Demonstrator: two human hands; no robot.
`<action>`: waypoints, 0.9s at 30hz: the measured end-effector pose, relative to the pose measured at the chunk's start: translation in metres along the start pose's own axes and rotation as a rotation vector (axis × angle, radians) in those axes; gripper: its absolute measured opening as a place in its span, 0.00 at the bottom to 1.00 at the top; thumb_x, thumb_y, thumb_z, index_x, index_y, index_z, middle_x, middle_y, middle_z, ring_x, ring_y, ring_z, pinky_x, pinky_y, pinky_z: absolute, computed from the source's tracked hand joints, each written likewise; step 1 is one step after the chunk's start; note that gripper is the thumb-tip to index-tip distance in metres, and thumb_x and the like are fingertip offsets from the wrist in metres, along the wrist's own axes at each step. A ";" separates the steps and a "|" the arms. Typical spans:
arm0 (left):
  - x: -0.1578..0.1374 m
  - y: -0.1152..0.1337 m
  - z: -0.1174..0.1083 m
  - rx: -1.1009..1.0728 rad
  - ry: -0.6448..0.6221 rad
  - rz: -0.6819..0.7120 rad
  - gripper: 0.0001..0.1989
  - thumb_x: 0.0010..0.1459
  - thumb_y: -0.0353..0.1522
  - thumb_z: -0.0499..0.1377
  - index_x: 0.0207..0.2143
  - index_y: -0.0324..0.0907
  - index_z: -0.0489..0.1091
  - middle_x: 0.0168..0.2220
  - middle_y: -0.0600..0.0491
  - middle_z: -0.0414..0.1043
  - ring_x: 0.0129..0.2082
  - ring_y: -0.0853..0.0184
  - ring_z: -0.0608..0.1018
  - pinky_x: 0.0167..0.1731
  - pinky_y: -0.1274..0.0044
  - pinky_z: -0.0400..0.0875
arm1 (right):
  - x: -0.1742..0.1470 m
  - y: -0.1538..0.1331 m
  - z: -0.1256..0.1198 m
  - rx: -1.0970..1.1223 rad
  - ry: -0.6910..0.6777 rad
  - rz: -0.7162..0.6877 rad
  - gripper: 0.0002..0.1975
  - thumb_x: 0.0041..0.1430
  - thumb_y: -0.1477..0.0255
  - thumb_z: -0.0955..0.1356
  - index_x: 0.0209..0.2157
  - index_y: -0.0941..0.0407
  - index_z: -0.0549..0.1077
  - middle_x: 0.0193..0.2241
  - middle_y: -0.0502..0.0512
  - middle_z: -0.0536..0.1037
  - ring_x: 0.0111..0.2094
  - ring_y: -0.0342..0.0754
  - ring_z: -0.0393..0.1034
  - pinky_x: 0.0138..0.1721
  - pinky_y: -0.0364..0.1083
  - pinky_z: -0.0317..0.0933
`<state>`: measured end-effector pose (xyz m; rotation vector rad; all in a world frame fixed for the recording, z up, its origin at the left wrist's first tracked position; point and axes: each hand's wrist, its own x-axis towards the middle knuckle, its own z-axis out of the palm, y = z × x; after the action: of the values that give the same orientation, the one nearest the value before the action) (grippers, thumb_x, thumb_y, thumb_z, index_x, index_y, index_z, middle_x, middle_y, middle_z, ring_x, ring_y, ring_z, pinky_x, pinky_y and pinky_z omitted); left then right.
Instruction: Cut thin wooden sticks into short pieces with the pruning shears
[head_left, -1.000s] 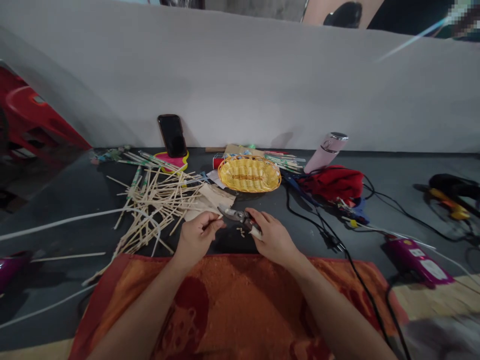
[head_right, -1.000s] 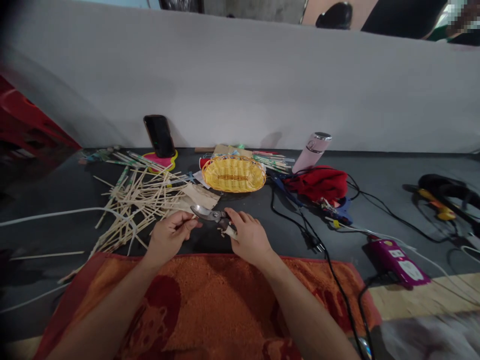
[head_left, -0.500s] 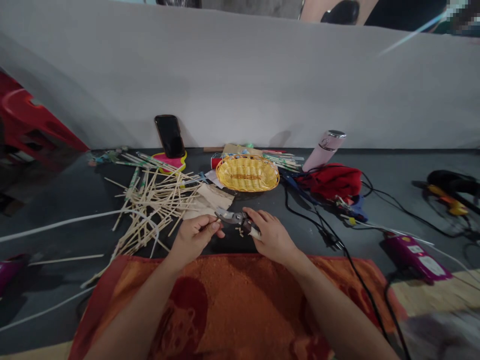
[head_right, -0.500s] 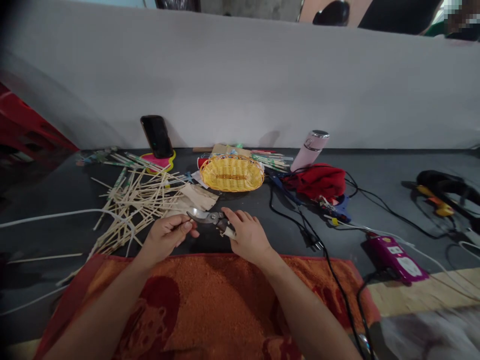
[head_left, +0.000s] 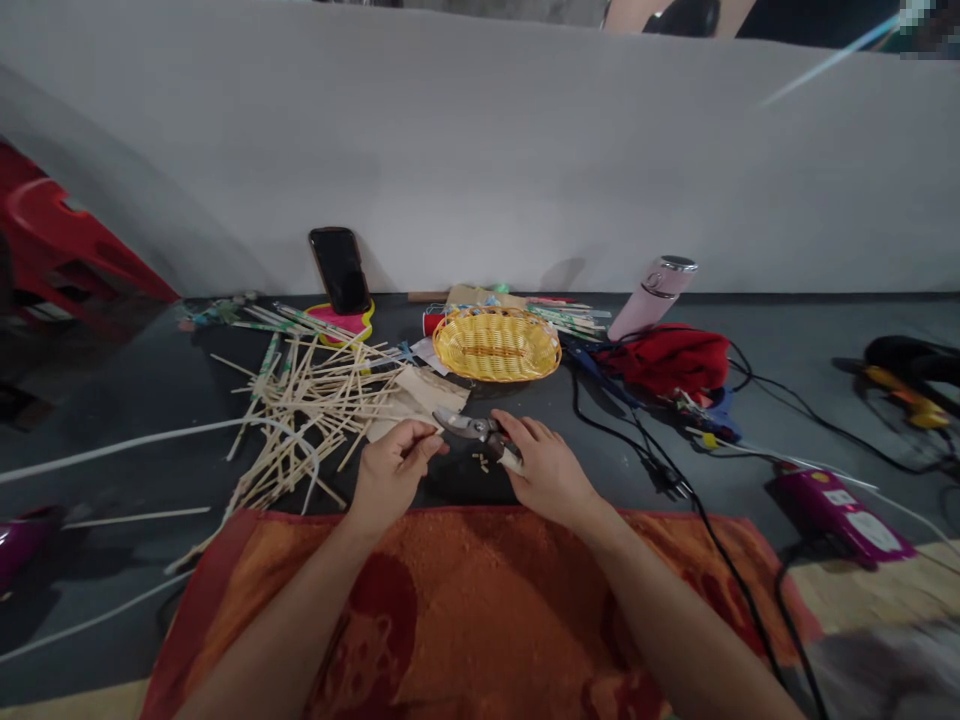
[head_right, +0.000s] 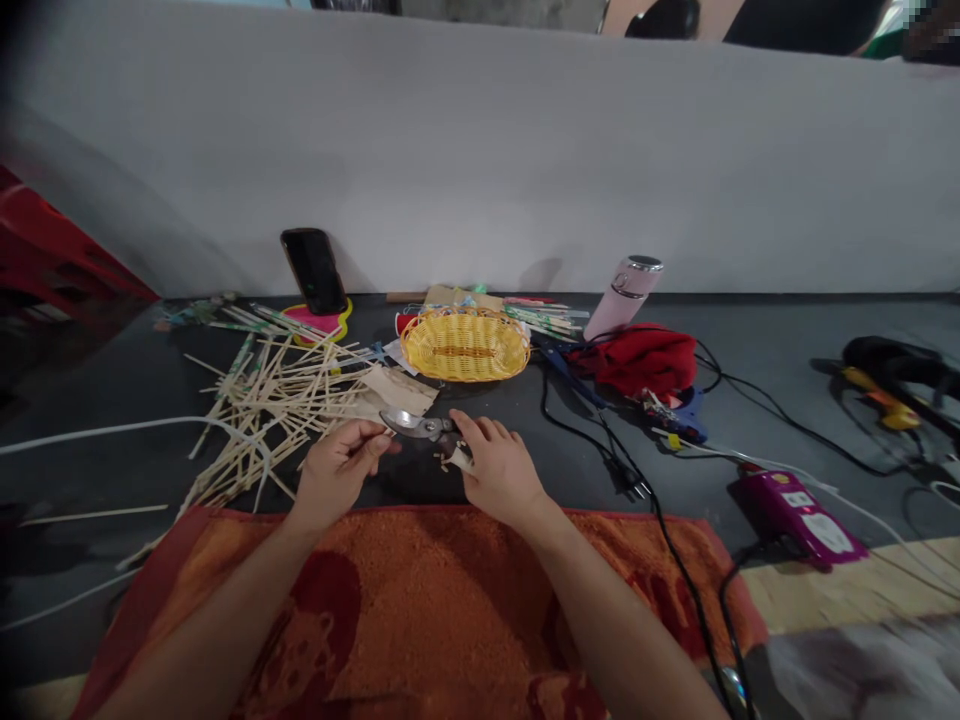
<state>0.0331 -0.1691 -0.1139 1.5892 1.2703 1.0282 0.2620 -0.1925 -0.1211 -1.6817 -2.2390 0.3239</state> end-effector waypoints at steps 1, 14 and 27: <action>-0.001 0.000 -0.001 0.001 -0.007 0.002 0.10 0.59 0.37 0.57 0.35 0.40 0.71 0.29 0.52 0.78 0.20 0.73 0.68 0.22 0.82 0.62 | 0.000 0.001 0.000 0.006 -0.004 -0.005 0.35 0.54 0.75 0.65 0.62 0.52 0.52 0.50 0.60 0.69 0.50 0.55 0.62 0.50 0.52 0.56; 0.002 0.003 -0.011 -0.334 -0.273 -0.143 0.13 0.58 0.40 0.58 0.32 0.38 0.69 0.22 0.52 0.74 0.14 0.78 0.56 0.15 0.83 0.47 | 0.001 0.006 0.001 0.083 -0.001 -0.105 0.36 0.52 0.79 0.63 0.63 0.53 0.53 0.51 0.60 0.67 0.51 0.54 0.61 0.53 0.54 0.57; 0.004 0.006 -0.007 -0.294 -0.204 -0.103 0.14 0.58 0.41 0.58 0.33 0.38 0.70 0.25 0.52 0.75 0.16 0.77 0.61 0.16 0.83 0.52 | -0.004 0.000 -0.001 0.023 -0.003 -0.045 0.33 0.52 0.80 0.63 0.61 0.54 0.56 0.49 0.60 0.70 0.49 0.52 0.65 0.51 0.49 0.59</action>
<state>0.0291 -0.1654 -0.1053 1.3511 1.0014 0.9166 0.2638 -0.1962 -0.1205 -1.6176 -2.2629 0.3411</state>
